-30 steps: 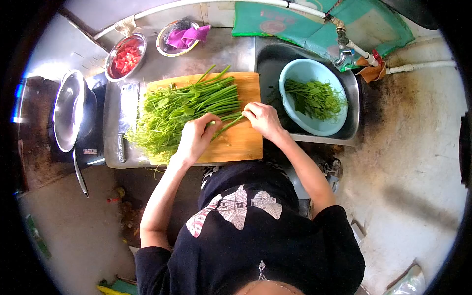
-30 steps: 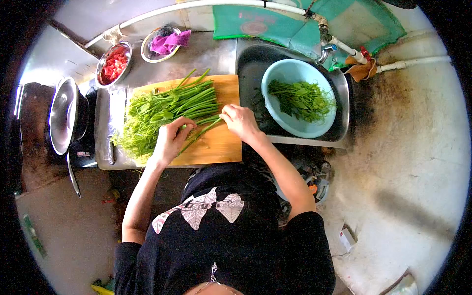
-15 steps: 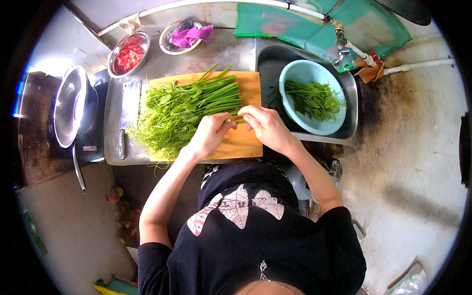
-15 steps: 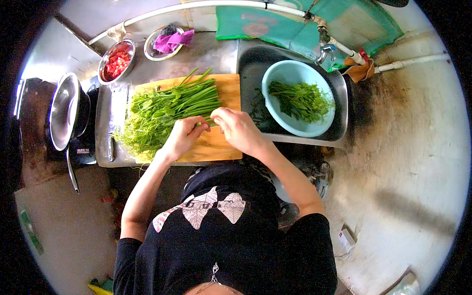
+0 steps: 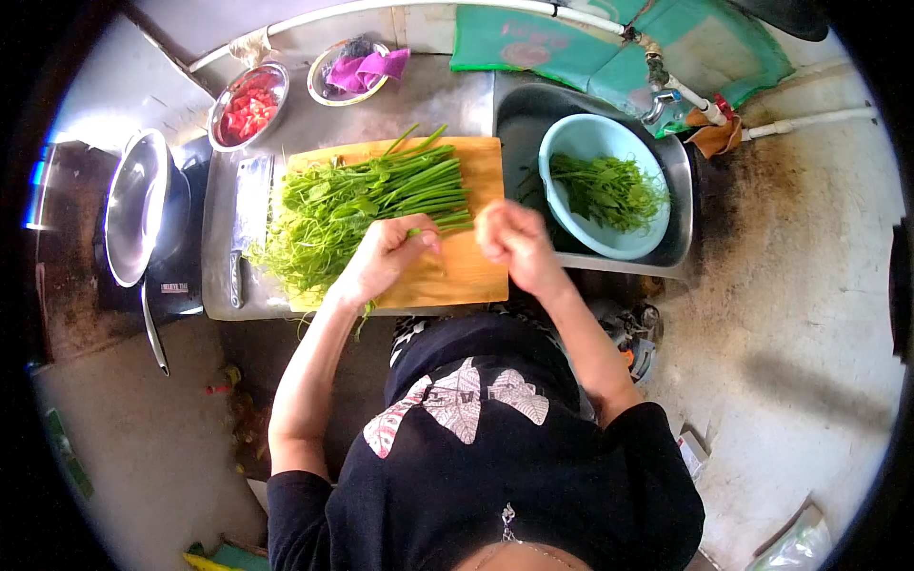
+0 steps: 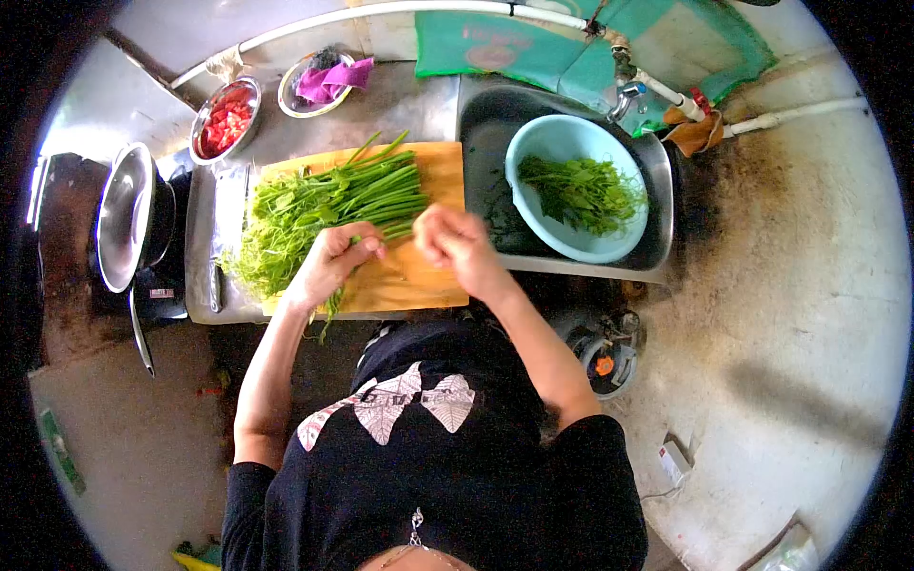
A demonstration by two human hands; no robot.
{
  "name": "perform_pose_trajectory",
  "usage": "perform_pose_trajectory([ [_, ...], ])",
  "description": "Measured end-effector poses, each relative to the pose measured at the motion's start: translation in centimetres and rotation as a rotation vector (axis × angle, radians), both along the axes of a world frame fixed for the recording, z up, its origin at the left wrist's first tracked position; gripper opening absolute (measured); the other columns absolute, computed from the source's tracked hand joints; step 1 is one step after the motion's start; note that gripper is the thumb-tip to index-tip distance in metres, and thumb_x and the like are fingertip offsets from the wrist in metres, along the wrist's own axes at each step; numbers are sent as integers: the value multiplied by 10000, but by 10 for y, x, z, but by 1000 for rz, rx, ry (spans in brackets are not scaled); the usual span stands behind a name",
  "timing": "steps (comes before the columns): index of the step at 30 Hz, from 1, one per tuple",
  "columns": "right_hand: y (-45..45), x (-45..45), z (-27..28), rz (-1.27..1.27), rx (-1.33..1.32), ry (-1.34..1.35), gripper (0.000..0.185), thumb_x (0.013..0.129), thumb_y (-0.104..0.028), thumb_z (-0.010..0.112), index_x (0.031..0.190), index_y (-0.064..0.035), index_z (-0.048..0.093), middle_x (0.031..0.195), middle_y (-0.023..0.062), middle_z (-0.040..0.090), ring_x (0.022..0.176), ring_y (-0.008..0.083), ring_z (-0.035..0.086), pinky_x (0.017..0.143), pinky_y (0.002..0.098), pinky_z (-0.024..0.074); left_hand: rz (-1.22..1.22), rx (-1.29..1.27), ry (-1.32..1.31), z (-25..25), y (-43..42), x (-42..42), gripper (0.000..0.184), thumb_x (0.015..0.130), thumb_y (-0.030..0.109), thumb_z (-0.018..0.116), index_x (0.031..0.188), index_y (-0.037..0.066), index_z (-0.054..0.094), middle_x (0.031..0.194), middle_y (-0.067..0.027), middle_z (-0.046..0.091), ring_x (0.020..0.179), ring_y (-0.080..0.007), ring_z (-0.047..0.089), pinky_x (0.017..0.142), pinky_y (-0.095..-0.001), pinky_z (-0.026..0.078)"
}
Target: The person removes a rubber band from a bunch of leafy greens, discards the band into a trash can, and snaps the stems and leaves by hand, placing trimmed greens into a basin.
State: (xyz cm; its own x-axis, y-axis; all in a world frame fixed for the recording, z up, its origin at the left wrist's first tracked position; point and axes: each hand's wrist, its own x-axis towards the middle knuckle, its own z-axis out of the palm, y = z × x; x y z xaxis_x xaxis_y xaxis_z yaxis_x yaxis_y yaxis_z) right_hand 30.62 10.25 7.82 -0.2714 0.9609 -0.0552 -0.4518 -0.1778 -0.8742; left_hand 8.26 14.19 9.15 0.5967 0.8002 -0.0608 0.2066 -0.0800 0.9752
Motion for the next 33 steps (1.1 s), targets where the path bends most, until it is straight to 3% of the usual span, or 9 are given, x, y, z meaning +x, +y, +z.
perform_pose_trajectory([
  [3,7,33,13,-179,-18,128,239,1004,-265,491,924,-57,578,651,-14,462,550,68,382,490,204,299,24,-98,42,0,-4,-13,153,953,121,569,888,-2,632,771,-52,609,764,-99,514,747,-263,450],
  [8,30,110,-56,-158,106,-1122,211,875,-158,668,1069,-77,674,780,56,655,635,159,603,593,289,486,90,67,97,9,-7,-17,80,879,68,646,922,3,660,874,-86,633,830,-163,584,790,-295,452],
  [10,27,102,-64,-358,802,-1661,228,840,-155,679,1060,-97,673,895,87,682,726,226,656,657,340,521,73,80,155,14,-5,-19,92,877,72,638,936,10,672,919,-113,636,865,-204,599,805,-313,452],
  [12,23,74,-62,-270,363,-1307,139,845,-155,671,968,-89,665,878,82,673,744,231,659,664,340,521,83,57,165,13,-7,-18,102,891,86,622,941,11,670,859,-123,617,790,-193,596,756,-305,461],
  [19,15,15,-76,-128,723,-1325,143,820,-116,687,898,-75,575,813,72,620,702,277,653,607,387,524,91,-77,424,15,-10,-6,130,897,103,603,967,16,670,808,-148,610,667,-220,600,637,-322,471],
  [24,4,6,-30,-167,689,-1146,154,801,-57,690,870,-62,553,805,109,618,693,316,638,597,390,516,122,716,303,-23,1,19,178,843,99,635,998,25,682,869,-159,659,746,-331,620,678,-391,493],
  [26,2,3,-12,-141,589,-1009,142,804,-1,679,894,-23,571,782,119,624,741,282,657,622,355,512,82,629,229,-20,3,26,184,836,99,647,993,9,677,888,-172,663,773,-339,632,703,-395,496],
  [28,2,0,-7,-126,577,-989,169,796,30,674,923,-23,576,817,130,631,745,286,659,623,358,509,-4,-57,338,-4,2,27,194,833,98,654,996,-6,670,895,-185,665,806,-351,642,722,-393,497],
  [33,-4,-11,10,-53,632,-1222,118,844,-27,633,950,-25,582,814,140,599,716,337,628,602,407,496,47,218,174,-25,-4,24,160,862,87,638,982,-14,668,840,-166,661,740,-256,631,710,-336,492],
])
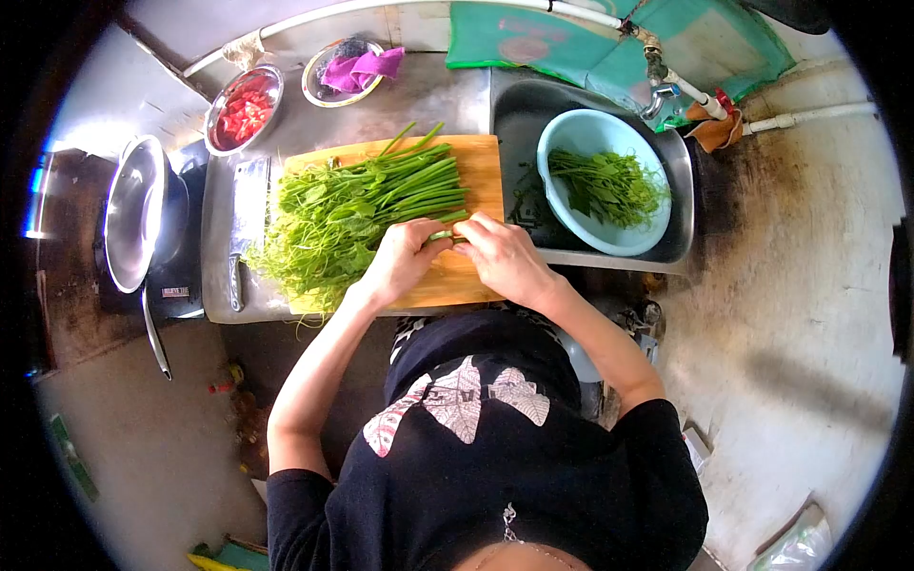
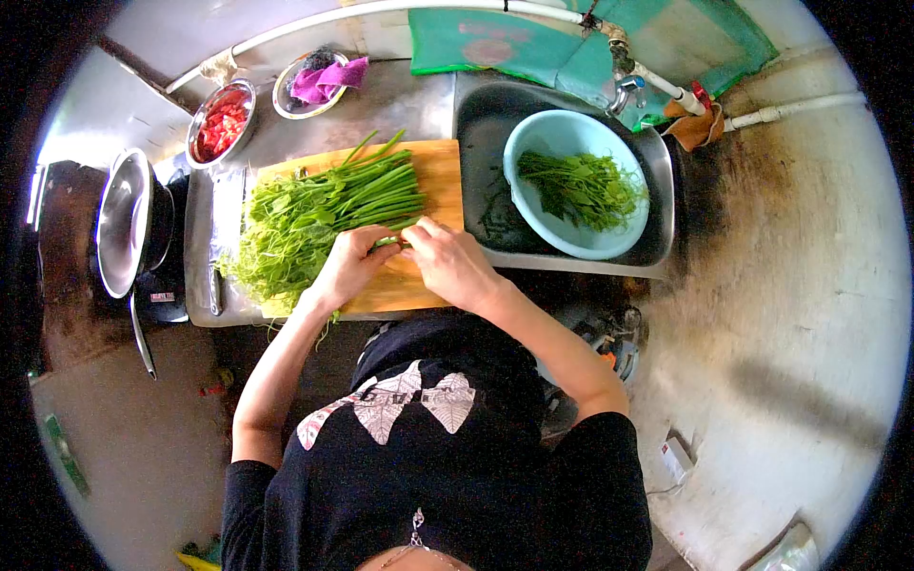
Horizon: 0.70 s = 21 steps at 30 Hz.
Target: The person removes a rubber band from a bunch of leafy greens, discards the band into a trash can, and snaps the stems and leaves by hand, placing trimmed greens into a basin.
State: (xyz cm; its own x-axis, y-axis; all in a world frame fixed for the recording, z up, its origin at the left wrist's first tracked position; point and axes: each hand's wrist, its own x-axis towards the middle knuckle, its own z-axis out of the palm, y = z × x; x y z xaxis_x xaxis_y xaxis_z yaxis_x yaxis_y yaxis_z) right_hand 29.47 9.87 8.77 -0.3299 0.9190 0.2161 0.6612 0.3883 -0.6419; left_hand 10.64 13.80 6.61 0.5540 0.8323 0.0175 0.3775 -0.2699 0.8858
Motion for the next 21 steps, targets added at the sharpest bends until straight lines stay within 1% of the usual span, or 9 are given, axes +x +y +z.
perform_pose_trajectory([
  [3,1,-1,5,45,-18,-156,55,871,-78,582,872,-35,547,780,134,571,767,332,639,644,443,516,-30,-19,-9,13,0,-2,152,862,82,636,973,-17,667,854,-174,660,752,-270,628,726,-330,492],
  [6,8,7,12,148,-69,-81,79,867,-92,597,832,-24,578,788,147,600,758,336,632,650,405,515,-53,-71,-6,21,-1,-5,141,851,75,645,955,-17,665,856,-173,659,784,-300,643,724,-351,490],
  [7,9,7,9,150,-70,-81,79,867,-92,597,832,-24,578,788,147,600,758,336,632,650,405,515,-63,-110,-76,16,-1,-8,132,861,79,643,951,-14,666,834,-156,654,765,-252,631,717,-333,485],
  [9,10,8,1,192,-217,338,129,894,-111,599,814,-11,620,760,101,636,696,245,628,641,327,495,-72,-148,-146,16,-1,-12,123,871,82,642,947,-12,666,811,-140,649,746,-205,619,709,-316,480],
  [10,8,7,-3,191,-218,338,129,894,-111,599,814,-11,620,760,101,636,696,245,628,641,327,495,-83,-231,-139,22,-1,-14,135,897,104,631,957,-11,669,795,-65,637,724,-127,561,670,-288,463],
  [11,5,5,-8,146,-390,539,144,908,-117,594,822,-9,635,750,63,634,681,179,598,637,287,470,-93,-316,-132,29,-1,-16,151,924,125,620,967,-10,672,779,10,626,703,-50,503,631,-260,446],
  [15,-5,-1,-13,42,-733,956,170,945,-115,565,840,-9,648,723,-35,573,687,38,506,631,206,411,-59,-367,-134,47,-1,-15,154,935,141,619,943,-3,673,758,43,583,678,-30,459,605,-223,415],
  [17,-8,4,-11,61,-793,1009,181,948,-145,573,850,-8,638,727,-25,571,675,46,488,630,200,397,-89,-344,-133,50,1,-13,152,914,130,626,900,-16,665,793,-73,651,728,-120,562,688,-289,464],
  [21,-8,2,-7,107,-797,1096,218,955,-201,583,869,-5,626,732,-20,562,680,52,478,630,190,381,-144,-315,-234,44,1,-15,159,918,139,622,909,-16,662,786,-72,645,723,-116,560,677,-288,461],
])
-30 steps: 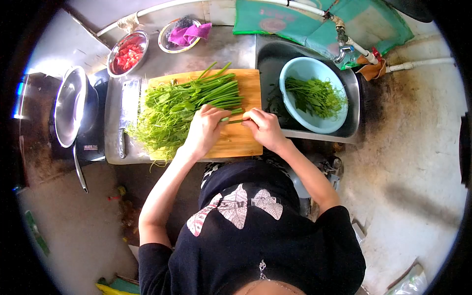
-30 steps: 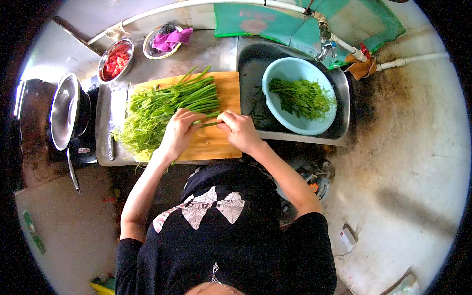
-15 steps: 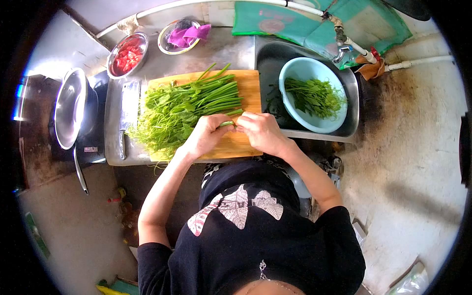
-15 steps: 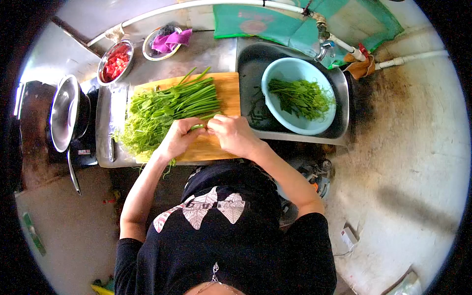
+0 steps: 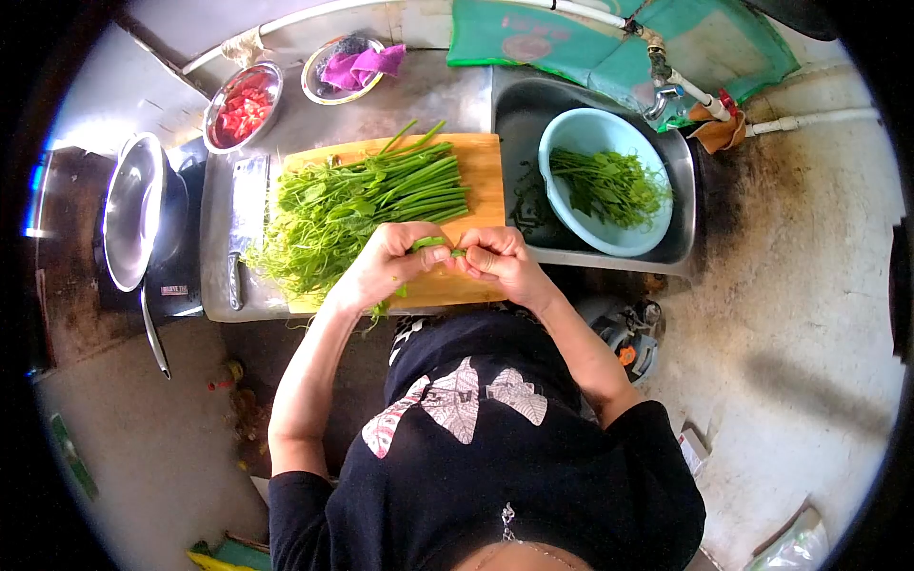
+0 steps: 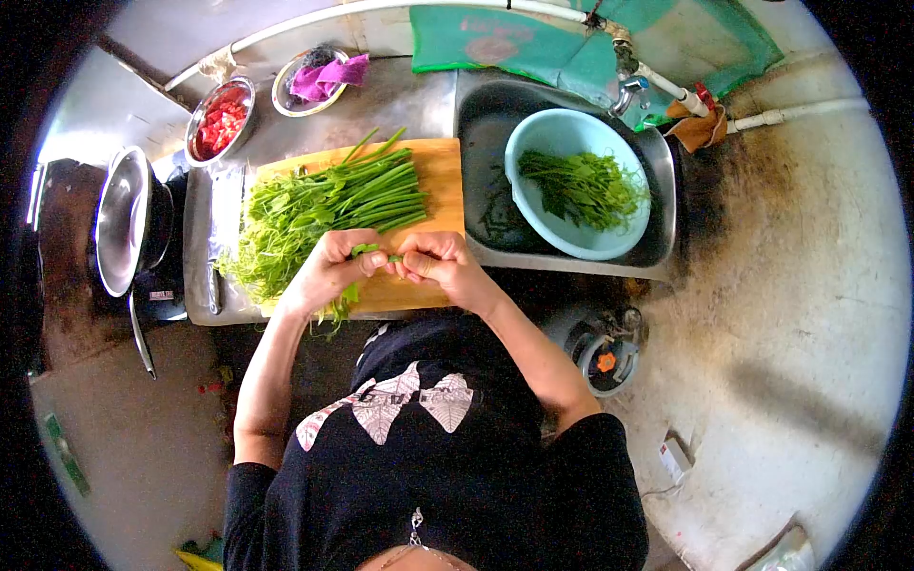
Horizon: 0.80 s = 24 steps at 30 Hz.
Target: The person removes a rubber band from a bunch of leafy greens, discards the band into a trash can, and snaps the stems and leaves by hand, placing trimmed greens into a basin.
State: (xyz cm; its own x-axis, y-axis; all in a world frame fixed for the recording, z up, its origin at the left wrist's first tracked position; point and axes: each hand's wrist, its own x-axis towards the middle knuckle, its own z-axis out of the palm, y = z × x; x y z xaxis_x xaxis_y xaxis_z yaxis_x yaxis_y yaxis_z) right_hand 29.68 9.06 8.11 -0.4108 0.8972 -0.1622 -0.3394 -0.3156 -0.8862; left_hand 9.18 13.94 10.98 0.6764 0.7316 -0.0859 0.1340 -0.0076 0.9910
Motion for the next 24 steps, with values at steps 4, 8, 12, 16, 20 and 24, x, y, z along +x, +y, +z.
perform_pose_trajectory([
  [4,11,11,11,74,143,-232,227,958,-222,582,877,-15,626,741,-19,572,686,52,485,633,194,388,16,-100,197,2,3,-9,161,913,144,627,910,-15,658,777,-90,636,712,-139,568,670,-300,463],
  [8,21,18,19,202,237,-494,216,956,-221,577,935,-10,618,742,18,599,675,112,533,622,266,430,28,124,209,-9,-1,-8,155,901,137,631,913,-16,657,774,-137,633,698,-192,582,678,-319,468],
  [12,25,5,26,240,740,-965,181,934,-204,559,889,-41,624,781,148,615,712,316,614,648,394,473,27,159,186,-3,-3,-1,147,894,127,631,913,-17,658,784,-163,633,697,-223,589,688,-325,471],
  [16,27,4,27,166,786,-764,190,915,-207,588,833,-36,607,725,110,595,701,301,613,632,389,471,-3,105,143,-7,-3,-6,150,917,133,617,902,-9,665,766,-112,633,723,-152,580,689,-310,466],
  [20,16,7,12,116,240,-59,198,914,-215,609,837,-34,595,679,48,548,622,199,540,567,325,417,60,-134,136,0,0,-19,177,939,150,608,885,-7,670,769,-38,640,753,-80,547,686,-275,462],
  [24,26,42,7,-125,71,280,230,945,-227,596,833,-26,592,663,-5,477,587,105,384,545,243,309,79,-118,75,5,-4,-26,202,970,194,579,953,1,639,782,5,627,690,-62,507,640,-229,425],
])
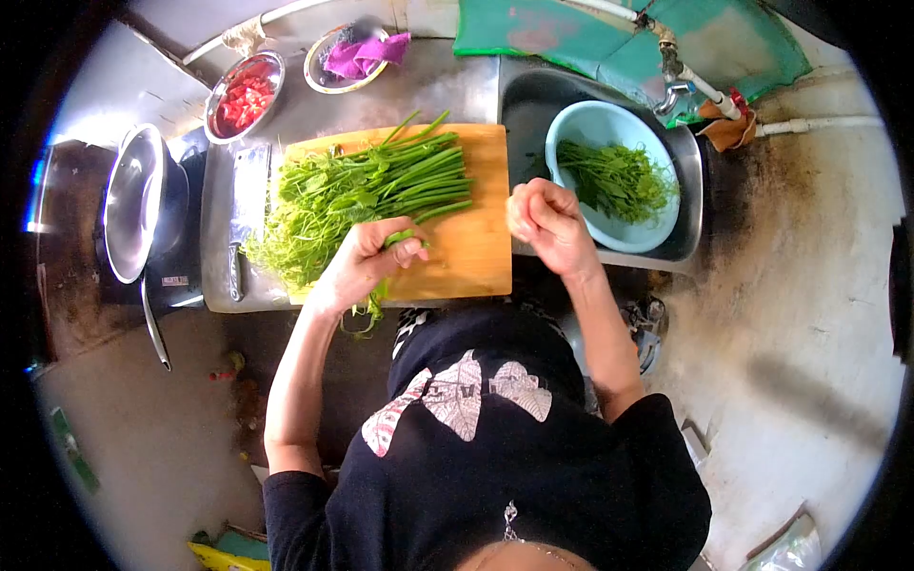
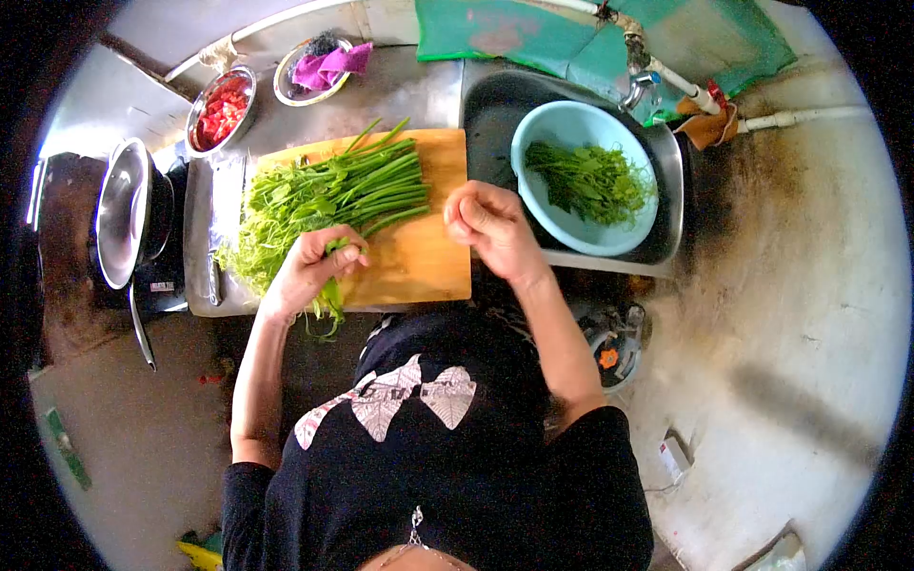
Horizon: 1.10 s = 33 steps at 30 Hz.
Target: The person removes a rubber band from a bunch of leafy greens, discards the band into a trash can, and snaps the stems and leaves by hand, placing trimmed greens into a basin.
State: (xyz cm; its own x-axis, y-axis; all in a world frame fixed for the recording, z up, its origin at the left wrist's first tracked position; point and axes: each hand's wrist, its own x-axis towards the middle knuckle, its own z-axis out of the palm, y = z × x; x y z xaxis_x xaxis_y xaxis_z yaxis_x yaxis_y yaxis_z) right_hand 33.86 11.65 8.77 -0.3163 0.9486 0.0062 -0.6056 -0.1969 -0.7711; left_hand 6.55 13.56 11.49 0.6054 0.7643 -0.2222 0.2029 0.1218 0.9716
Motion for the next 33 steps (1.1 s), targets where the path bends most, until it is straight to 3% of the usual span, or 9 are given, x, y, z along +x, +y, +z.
perform_pose_trajectory([
  [4,12,66,-65,-141,42,-992,134,884,-127,639,968,-47,707,888,49,685,758,154,614,725,276,486,13,16,97,5,-1,-9,192,977,202,567,1017,14,585,778,8,599,692,-68,498,644,-239,437],
  [6,9,81,-90,-353,753,-1805,168,818,-111,678,979,-79,714,1012,97,692,963,265,622,869,392,489,86,-20,124,6,-5,-10,180,963,194,591,1011,21,583,772,8,580,692,-62,489,643,-243,434],
  [9,14,32,-74,-341,505,-1442,111,809,-84,677,920,-77,669,991,70,674,944,250,629,828,389,511,176,175,158,6,-8,-12,202,916,183,659,1026,31,583,778,5,581,690,-54,479,645,-240,429],
  [12,19,-21,-71,-285,847,-1406,114,787,-84,694,881,-69,632,905,65,624,892,266,612,750,366,530,260,167,217,7,-9,-18,147,844,75,713,961,34,633,745,35,586,691,-42,493,645,-212,429],
  [18,13,-43,-88,-235,894,-1460,129,775,-104,701,831,-54,596,857,66,562,842,257,603,682,372,533,353,157,250,4,-7,-17,85,863,50,661,938,23,690,756,-5,637,641,-57,527,613,-237,442],
  [20,11,-40,-78,-261,877,-1480,121,759,-70,698,863,-69,636,857,49,588,797,240,618,664,349,522,328,139,371,1,-5,-7,116,871,58,641,964,8,690,781,-68,646,628,-94,571,614,-255,458],
  [24,9,-44,-44,-256,832,-1341,148,747,-41,704,879,-56,639,793,83,623,726,265,631,640,371,510,273,506,324,-41,4,14,209,813,97,685,1004,10,691,903,-169,663,807,-361,626,717,-397,494],
  [28,11,-46,-19,-239,840,-1278,181,761,-20,703,932,-51,651,806,104,648,676,251,630,607,344,506,102,634,366,-48,12,24,200,816,95,690,994,4,690,924,-181,675,849,-339,640,749,-385,497],
  [33,9,-34,3,-68,487,-1163,212,805,-16,684,1014,-30,651,833,105,663,645,184,610,597,299,491,173,135,290,-43,9,26,191,868,144,687,991,-1,669,862,-126,694,745,-169,621,711,-322,490],
])
